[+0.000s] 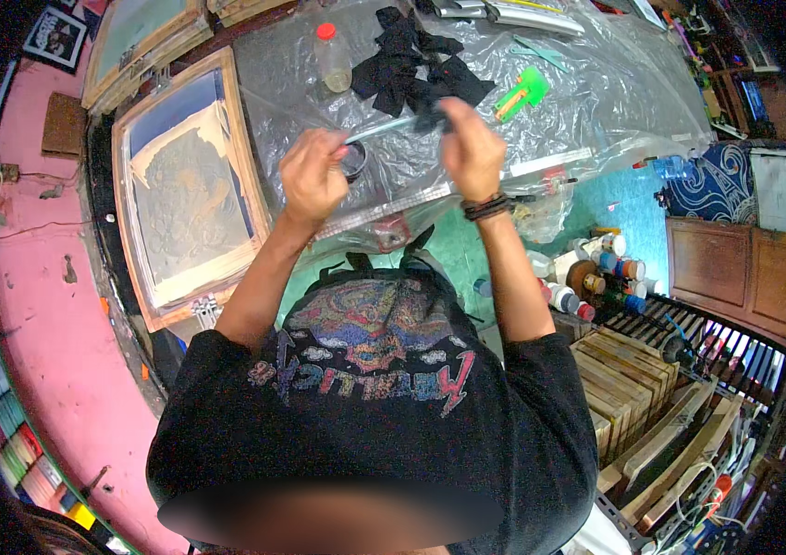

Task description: Prepare a screen printing screen by applying ink to the mesh.

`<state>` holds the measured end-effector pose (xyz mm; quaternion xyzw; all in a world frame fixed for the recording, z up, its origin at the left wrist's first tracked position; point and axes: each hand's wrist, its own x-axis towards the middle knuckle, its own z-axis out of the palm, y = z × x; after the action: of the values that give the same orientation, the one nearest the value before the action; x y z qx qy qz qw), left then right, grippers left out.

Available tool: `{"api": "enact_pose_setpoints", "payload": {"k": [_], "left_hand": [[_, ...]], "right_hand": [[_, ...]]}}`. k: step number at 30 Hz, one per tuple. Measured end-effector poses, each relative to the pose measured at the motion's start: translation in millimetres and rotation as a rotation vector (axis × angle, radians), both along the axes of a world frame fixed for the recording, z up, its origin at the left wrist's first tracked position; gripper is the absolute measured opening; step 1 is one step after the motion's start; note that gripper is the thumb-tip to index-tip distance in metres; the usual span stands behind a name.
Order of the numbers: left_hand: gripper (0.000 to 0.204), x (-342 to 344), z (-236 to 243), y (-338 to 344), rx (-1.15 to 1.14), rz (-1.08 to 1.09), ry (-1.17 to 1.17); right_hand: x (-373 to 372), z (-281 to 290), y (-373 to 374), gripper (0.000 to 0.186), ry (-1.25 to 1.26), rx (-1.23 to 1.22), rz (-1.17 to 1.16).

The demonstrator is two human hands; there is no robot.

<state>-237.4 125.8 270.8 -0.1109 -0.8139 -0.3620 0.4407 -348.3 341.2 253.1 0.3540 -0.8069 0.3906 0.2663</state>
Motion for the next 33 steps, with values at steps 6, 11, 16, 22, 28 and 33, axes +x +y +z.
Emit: {"api": "enact_pose_setpoints", "payload": {"k": [6, 11, 16, 22, 28, 33], "left_hand": [[0.024, -3, 0, 10, -0.003, 0.030, -0.010], [0.017, 2, -6, 11, 0.016, 0.009, 0.020], [0.012, 1, -8, 11, 0.194, 0.107, -0.115], [0.025, -4, -18, 29, 0.881, -0.193, -0.442], [0.021, -24, -26, 63, 1.394, -0.441, -0.703], [0.023, -50, -41, 91, 1.733, -0.618, -0.985]], "right_hand": [[23, 15, -22, 0.054, 0.046, -0.087, 0.116], [10, 5, -9, 0.051, 0.158, 0.008, 0.098], [-40, -48, 67, 0.035, -0.418, -0.048, -0.287], [-35, -71, 140, 0.027, -0.870, -0.799, -0.197], [7, -82, 225, 0.025, -0.980, -1.162, -0.119], [41, -111, 292, 0.021, -0.950, -1.239, -0.362]]}}
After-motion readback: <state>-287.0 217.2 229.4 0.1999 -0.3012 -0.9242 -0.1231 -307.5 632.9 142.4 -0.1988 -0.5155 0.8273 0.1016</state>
